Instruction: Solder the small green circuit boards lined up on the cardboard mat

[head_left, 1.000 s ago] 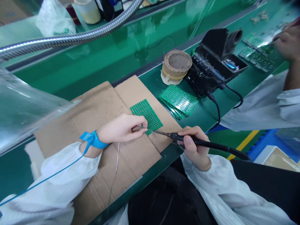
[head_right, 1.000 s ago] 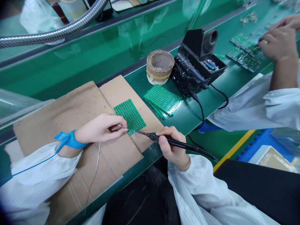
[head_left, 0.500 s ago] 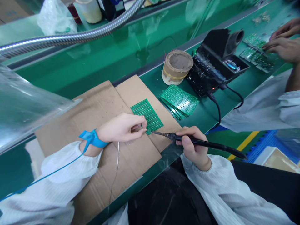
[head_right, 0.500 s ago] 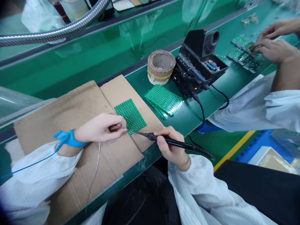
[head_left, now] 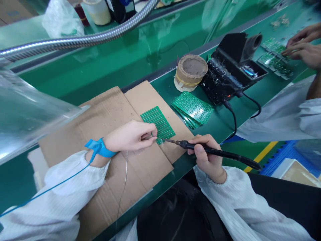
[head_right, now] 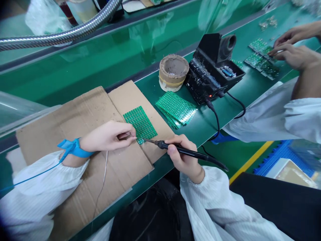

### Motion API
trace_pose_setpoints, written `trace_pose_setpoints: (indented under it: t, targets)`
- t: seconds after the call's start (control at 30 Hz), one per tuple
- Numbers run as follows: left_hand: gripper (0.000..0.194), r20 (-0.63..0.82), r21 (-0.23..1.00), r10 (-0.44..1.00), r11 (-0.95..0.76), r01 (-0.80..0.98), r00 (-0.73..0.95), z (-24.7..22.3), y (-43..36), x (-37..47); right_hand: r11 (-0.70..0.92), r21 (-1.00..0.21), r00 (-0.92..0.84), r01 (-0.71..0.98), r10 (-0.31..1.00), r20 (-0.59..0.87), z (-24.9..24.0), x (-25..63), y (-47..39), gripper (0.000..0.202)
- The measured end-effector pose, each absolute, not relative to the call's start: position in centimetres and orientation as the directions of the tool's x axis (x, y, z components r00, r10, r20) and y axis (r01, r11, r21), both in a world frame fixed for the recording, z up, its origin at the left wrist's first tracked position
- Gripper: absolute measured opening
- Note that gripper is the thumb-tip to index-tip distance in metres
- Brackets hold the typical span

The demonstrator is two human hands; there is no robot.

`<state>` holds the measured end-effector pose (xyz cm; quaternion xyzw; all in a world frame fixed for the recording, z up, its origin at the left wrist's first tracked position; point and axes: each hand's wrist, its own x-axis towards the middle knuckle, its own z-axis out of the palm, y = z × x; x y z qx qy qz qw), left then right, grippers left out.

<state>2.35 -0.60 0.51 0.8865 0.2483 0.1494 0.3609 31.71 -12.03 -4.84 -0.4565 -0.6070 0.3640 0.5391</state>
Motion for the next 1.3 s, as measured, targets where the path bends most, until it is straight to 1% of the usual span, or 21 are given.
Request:
trace_pose_setpoints:
  t: [0.1,0.17,0.43,0.73,0.87,0.93,1.03,1.1,1.17,1.23,1.3]
  targets:
    - [0.011,0.119,0.705,0.57,-0.625,0.335,0.813,0.4,-0.4,2.1,0.318,-0.943,0.026,0.095,0.947,0.322,-4.3,31.2,-11.7,0.01]
    - [0.011,0.131,0.696,0.582,-0.631,0.344,0.803,0.4,-0.3,2.0,0.307,-0.949,0.031,0.078,0.95,0.31,-4.0,30.9,-11.4,0.01]
    - [0.012,0.073,0.696,0.591,-0.608,0.383,0.803,0.4,-0.3,2.1,0.273,-0.956,0.012,0.105,0.961,0.276,-4.3,30.8,-10.9,0.008]
    - [0.012,0.092,0.69,0.584,-0.621,0.371,0.807,0.3,-0.2,2.1,0.286,-0.948,0.008,0.138,0.957,0.29,-4.4,30.9,-10.8,0.009]
    - [0.012,0.099,0.678,0.592,-0.628,0.381,0.8,0.1,-0.2,2.2,0.256,-0.952,-0.007,0.169,0.966,0.259,-4.6,30.9,-10.8,0.012]
    - [0.011,0.111,0.678,0.599,-0.629,0.38,0.793,0.0,-0.2,2.2,0.256,-0.954,-0.016,0.158,0.966,0.257,-4.6,30.9,-10.8,0.011]
    - [0.011,0.142,0.702,0.666,-0.589,0.4,0.732,0.0,0.0,1.9,0.281,-0.955,0.004,0.095,0.959,0.282,-4.0,30.7,-10.5,0.009]
    - [0.015,0.158,0.736,0.754,-0.521,0.433,0.637,0.2,0.4,1.5,0.297,-0.952,0.019,0.077,0.954,0.299,-3.6,30.5,-10.1,0.009]
    - [0.02,0.172,0.767,0.8,-0.475,0.431,0.575,0.5,0.9,1.0,0.308,-0.948,0.036,0.08,0.95,0.311,-3.3,30.2,-9.4,0.01]
    - [0.02,0.167,0.776,0.783,-0.479,0.409,0.599,0.7,1.3,0.6,0.32,-0.944,0.049,0.082,0.945,0.325,-3.3,29.9,-8.9,0.01]
    - [0.017,0.144,0.776,0.756,-0.487,0.402,0.639,0.6,1.4,0.3,0.323,-0.943,0.041,0.08,0.944,0.327,-3.6,29.8,-8.5,0.01]
